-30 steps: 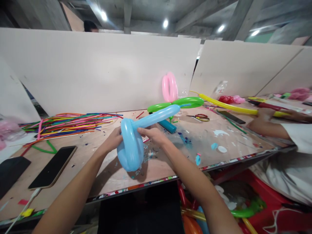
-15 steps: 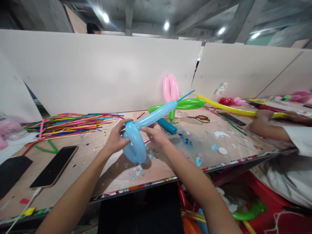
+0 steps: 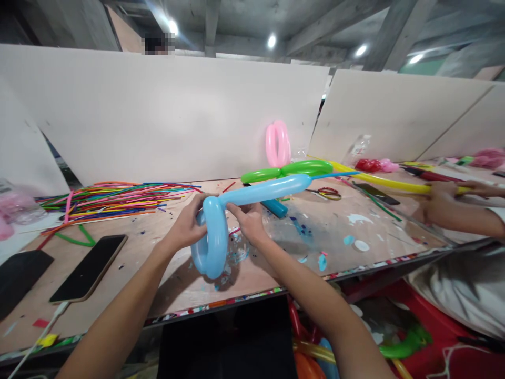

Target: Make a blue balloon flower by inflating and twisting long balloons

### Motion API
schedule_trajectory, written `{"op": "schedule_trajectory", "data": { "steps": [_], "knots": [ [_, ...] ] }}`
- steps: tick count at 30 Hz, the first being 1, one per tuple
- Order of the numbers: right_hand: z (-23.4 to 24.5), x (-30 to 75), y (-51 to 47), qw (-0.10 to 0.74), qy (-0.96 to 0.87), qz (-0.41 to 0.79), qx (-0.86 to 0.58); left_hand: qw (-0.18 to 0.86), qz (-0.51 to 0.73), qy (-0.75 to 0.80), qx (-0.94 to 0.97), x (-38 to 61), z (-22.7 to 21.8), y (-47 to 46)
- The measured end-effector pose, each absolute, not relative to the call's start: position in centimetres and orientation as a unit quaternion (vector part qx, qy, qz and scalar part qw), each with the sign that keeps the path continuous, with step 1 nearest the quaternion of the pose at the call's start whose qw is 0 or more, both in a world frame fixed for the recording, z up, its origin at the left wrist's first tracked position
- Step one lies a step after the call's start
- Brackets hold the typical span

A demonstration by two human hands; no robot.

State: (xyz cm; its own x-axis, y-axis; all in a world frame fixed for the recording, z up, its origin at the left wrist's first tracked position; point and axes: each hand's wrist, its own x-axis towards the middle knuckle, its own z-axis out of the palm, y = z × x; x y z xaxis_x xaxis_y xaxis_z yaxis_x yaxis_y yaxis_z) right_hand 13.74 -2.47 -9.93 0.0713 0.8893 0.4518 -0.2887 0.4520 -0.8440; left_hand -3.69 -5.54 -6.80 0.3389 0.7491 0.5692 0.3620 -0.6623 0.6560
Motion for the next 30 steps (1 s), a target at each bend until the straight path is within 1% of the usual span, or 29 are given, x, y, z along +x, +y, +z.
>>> {"op": "schedule_trajectory", "data": {
  "steps": [3,9,13,17,19,22,26,30],
  "knots": [
    [-9.6,13.7,-2.6,0.675,-0.522,0.436,-0.285,0.266,0.430,0.347,0.790,-4.3,-6.3,-5.5],
    [-9.2,13.9,-2.8,0.675,-0.527,0.433,-0.282,0.397,0.419,0.301,0.760,-5.0,-5.8,-5.2],
    [-9.5,13.6,-2.8,0.677,-0.511,0.466,-0.252,0.436,0.426,0.314,0.728,-5.0,-5.7,-5.5],
    [-9.4,13.4,-2.8,0.663,-0.503,0.501,-0.237,0.504,0.431,0.333,0.670,-5.2,-6.1,-5.3],
    [-9.1,13.6,-2.6,0.667,-0.498,0.504,-0.231,0.513,0.438,0.331,0.660,-5.5,-6.3,-4.9],
    [-8.2,14.6,-2.1,0.675,-0.483,0.518,-0.207,0.492,0.447,0.336,0.668,-5.7,-6.2,-4.7],
    [-7.0,16.3,-1.1,0.651,-0.433,0.588,-0.206,0.500,0.369,0.330,0.710,-5.2,-6.0,-5.1],
    [-6.8,17.3,-0.6,0.606,-0.404,0.649,-0.219,0.607,0.368,0.285,0.645,-3.6,-7.0,-5.5]
  ]
}}
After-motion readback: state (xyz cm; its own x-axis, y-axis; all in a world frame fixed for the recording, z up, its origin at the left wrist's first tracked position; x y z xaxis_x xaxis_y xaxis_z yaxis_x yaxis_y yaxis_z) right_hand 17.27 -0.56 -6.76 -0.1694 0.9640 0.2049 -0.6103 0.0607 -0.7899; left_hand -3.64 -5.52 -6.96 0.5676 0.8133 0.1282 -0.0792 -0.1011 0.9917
